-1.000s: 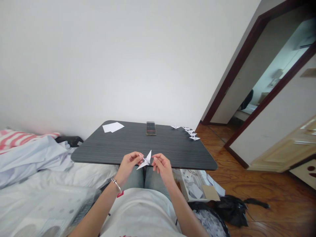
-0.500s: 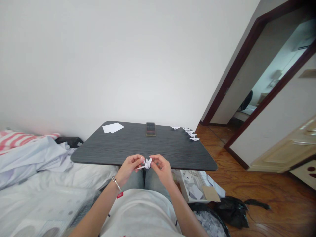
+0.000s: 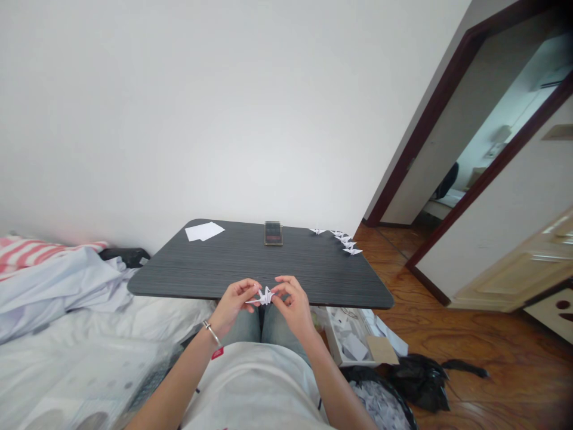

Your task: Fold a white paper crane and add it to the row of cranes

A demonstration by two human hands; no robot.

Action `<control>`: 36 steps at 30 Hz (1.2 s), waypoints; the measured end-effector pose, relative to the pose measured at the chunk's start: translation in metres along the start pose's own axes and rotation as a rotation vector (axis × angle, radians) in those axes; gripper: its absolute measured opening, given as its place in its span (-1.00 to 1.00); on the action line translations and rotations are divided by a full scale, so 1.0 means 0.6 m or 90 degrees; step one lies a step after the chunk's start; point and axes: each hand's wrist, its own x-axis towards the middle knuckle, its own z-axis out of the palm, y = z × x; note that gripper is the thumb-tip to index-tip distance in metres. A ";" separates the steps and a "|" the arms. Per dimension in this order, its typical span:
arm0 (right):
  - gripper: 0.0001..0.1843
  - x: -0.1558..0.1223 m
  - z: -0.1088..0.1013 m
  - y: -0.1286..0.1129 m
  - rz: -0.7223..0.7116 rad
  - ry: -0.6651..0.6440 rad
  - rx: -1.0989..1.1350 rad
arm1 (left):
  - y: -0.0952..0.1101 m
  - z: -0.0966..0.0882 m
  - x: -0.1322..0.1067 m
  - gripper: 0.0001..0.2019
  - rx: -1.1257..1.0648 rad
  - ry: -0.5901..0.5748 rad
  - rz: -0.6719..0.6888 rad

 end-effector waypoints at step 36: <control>-0.76 -0.001 -0.012 -0.007 -0.031 0.085 0.050 | 0.001 0.001 -0.002 -0.77 -0.047 -0.032 0.000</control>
